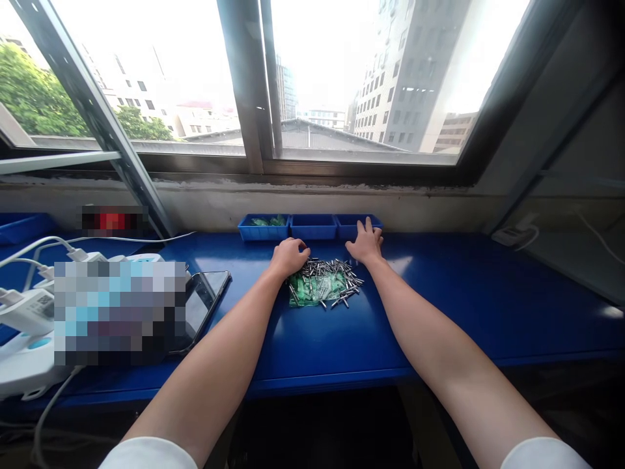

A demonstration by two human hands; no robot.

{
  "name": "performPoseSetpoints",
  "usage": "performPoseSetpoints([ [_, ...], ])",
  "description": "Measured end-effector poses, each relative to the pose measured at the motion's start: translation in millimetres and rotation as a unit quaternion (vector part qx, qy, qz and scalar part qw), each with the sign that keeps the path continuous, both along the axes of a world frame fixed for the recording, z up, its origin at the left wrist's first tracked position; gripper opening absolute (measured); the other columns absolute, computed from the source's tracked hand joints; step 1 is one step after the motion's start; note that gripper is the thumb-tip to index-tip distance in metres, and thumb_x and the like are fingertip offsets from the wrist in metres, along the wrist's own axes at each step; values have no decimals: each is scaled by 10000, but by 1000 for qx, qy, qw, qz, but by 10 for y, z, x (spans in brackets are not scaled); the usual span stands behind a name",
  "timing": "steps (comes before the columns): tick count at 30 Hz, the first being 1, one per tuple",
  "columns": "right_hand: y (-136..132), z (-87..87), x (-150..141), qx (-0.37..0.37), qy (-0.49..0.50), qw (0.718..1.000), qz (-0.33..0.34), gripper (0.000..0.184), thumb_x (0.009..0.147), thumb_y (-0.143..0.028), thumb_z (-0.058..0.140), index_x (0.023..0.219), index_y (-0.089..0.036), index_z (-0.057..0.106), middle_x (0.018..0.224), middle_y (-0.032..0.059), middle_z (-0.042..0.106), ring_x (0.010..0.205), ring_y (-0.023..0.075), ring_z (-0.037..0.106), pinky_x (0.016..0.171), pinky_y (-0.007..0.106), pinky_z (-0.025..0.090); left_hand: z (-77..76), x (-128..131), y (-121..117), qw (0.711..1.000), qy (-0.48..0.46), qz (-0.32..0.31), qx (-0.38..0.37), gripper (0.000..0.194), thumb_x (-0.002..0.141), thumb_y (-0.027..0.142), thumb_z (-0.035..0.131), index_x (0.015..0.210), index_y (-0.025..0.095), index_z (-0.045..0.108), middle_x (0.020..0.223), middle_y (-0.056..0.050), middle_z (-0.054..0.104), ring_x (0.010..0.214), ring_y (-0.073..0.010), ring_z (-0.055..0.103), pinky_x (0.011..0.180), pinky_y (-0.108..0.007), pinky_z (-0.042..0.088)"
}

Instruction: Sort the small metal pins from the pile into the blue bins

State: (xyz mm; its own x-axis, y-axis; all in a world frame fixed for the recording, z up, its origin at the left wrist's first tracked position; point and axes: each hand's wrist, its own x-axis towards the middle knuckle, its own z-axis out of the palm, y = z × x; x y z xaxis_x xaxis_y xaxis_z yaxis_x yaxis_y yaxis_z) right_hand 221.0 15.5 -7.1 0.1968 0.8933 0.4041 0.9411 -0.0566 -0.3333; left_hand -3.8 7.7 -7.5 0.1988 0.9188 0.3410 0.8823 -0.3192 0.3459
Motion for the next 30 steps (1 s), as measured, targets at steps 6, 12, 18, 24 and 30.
performPoseSetpoints([
  [6,-66,28,-171,12,21,984,178,382,763,-332,536,1090,-147,604,1106,106,578,1051,241,481,926,341,385,-33,3,6,998,31,-55,-15,311,800,334,447,907,228,719,1033,-82,639,972,-257,560,862,-342,432],
  [12,-152,4,-388,-86,12,948,308,307,784,-380,570,1001,-195,684,1013,85,609,939,197,562,857,278,429,-28,37,-30,998,12,-59,-16,269,757,303,498,875,252,734,969,-65,640,955,-238,565,890,-322,429],
  [18,-180,13,-442,-84,55,936,338,173,779,-252,554,818,-205,716,857,26,675,801,153,601,732,226,438,-2,72,-68,996,-2,-83,-24,278,768,263,467,855,233,729,949,-64,628,932,-220,579,874,-305,443],
  [24,-133,-23,-403,-106,78,936,325,127,776,-258,580,781,-184,684,798,22,687,749,146,597,672,226,417,-20,69,-48,995,-10,-100,-23,259,778,270,475,849,212,717,960,-62,629,925,-212,583,866,-293,442],
  [30,-178,34,-419,-12,80,953,292,241,878,-295,443,795,-167,629,814,49,663,757,147,577,678,233,391,34,83,-103,984,-131,-119,3,351,847,301,432,1144,181,575,931,-42,664,851,-172,601,780,-261,462],
])
